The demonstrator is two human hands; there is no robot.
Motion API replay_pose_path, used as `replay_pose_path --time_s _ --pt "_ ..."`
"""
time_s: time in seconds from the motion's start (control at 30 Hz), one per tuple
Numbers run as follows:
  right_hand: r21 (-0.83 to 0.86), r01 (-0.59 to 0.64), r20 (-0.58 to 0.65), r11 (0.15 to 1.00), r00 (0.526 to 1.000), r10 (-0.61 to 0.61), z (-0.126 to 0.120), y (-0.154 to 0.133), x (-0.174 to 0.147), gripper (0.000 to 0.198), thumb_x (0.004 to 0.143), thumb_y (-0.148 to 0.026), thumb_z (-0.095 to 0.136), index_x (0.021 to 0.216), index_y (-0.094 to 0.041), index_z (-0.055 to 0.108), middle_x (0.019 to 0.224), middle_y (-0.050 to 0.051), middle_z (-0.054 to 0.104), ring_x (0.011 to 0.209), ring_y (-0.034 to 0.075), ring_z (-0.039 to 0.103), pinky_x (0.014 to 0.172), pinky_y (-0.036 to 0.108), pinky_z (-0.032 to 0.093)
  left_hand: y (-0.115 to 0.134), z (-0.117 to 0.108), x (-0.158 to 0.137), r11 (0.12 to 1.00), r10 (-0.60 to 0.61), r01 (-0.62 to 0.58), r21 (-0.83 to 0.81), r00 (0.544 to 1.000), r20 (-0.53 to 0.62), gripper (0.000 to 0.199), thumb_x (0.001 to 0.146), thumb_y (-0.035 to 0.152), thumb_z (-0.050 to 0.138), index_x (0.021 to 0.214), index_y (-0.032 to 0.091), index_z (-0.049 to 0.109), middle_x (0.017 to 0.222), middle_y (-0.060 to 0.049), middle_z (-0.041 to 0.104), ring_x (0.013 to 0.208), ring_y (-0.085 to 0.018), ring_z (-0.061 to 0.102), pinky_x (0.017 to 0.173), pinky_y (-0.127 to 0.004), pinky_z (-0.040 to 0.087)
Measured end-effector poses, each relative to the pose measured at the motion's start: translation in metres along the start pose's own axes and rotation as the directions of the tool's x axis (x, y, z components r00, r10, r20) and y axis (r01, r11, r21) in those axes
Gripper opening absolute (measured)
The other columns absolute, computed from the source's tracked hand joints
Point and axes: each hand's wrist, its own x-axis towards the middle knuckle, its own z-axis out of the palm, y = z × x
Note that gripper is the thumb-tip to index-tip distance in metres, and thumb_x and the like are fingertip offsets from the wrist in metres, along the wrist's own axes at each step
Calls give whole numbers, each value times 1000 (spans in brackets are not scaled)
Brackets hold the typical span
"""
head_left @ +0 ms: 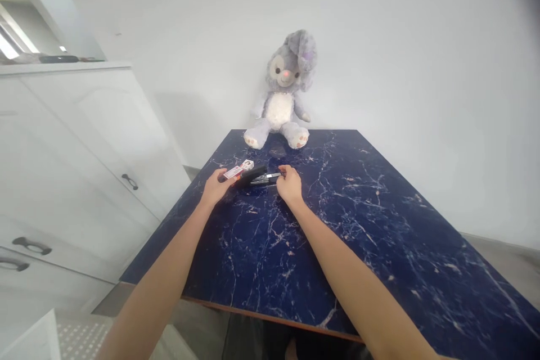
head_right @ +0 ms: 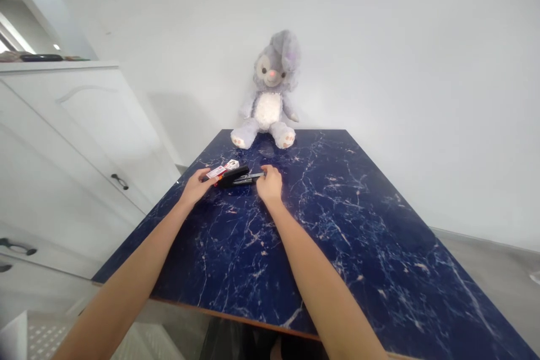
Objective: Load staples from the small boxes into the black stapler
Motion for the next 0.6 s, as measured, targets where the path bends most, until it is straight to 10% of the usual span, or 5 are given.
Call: replay_pose_path --time_s 0.33,0.6 --pt "-317 310 87 896 951 -298 -7 -9 -12 33 80 -8 52 101 -22 73 120 11 62 107 32 49 90 44 40 7 2 -3 951 144 -120 287 988 -63 40 91 42 54 115 14 71 127 -16 66 120 -32 60 107 -44 42" --pt "-280 232 53 932 973 -227 -14 -5 -6 29 88 -12 45 102 -20 69 101 9 69 94 27 54 88 39 40 11 -5 -8 999 44 -41 15 938 -344 32 84 37 60 110 21 69 101 -5 73 89 -21 68 90 -34 52"
